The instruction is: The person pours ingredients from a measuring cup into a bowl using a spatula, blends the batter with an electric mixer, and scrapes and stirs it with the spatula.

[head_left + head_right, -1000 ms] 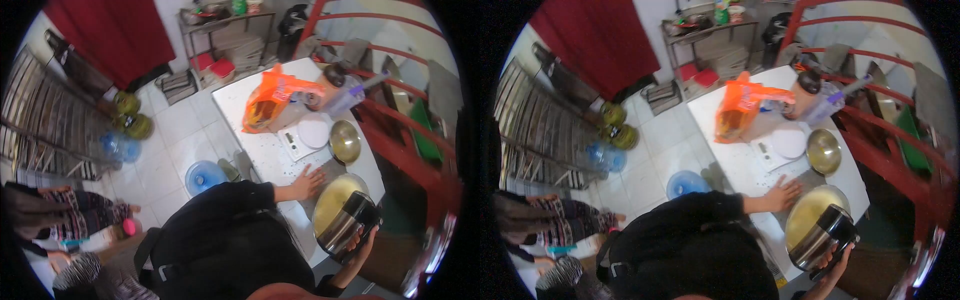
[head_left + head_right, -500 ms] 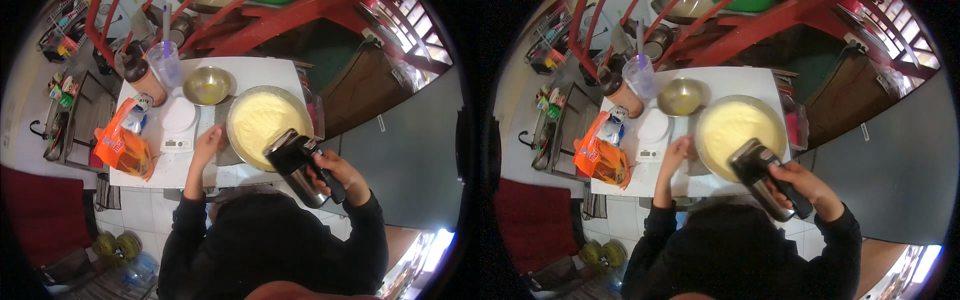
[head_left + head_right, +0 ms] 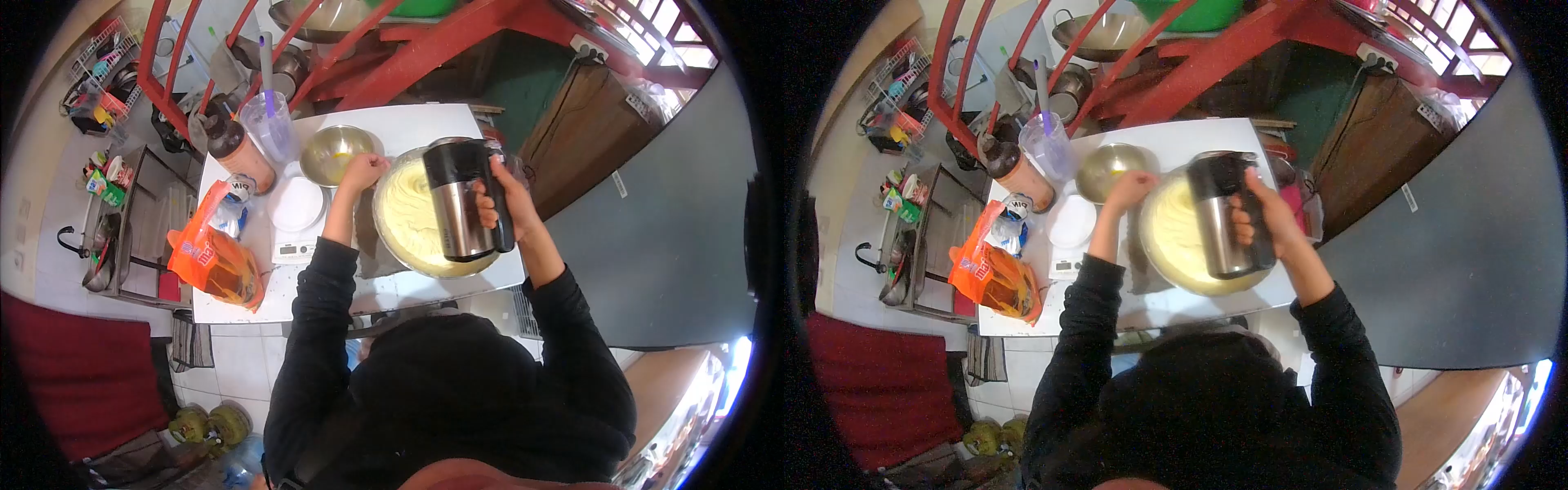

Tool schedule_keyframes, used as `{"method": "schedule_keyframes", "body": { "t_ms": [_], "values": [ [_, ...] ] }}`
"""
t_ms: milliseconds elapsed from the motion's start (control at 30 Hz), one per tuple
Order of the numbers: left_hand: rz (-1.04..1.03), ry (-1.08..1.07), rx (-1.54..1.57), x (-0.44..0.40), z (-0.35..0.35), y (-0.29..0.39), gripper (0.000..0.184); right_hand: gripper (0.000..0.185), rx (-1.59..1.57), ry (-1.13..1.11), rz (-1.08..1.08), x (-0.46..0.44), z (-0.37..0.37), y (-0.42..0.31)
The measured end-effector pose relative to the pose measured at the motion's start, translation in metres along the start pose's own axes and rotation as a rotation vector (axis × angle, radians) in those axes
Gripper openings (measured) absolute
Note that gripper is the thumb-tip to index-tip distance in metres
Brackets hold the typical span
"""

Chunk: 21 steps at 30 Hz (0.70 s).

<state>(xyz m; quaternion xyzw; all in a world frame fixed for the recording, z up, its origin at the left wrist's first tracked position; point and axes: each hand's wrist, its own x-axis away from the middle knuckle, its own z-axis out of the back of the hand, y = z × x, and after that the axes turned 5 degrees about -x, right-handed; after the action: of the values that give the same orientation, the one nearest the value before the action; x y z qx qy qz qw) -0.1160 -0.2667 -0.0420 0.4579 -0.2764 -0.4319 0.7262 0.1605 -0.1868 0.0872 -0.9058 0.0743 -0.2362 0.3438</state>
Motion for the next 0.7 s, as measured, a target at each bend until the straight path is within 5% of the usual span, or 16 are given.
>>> {"method": "schedule_keyframes", "body": {
  "t_ms": [367, 533, 700],
  "values": [
    [0.158, 0.033, 0.195, 0.052, 0.004, 0.003, 0.009, 0.043, 0.254, 0.222, -0.089, 0.094, 0.002, -0.013],
    [0.277, 0.047, 0.384, 0.094, 0.003, 0.006, 0.006, 0.04, 0.25, 0.0, -0.322, 0.101, -0.02, 0.003],
    [0.315, 0.065, 0.523, 0.108, -0.004, -0.002, 0.006, 0.043, 0.258, -0.132, -0.294, 0.055, -0.032, 0.017]
  ]
}}
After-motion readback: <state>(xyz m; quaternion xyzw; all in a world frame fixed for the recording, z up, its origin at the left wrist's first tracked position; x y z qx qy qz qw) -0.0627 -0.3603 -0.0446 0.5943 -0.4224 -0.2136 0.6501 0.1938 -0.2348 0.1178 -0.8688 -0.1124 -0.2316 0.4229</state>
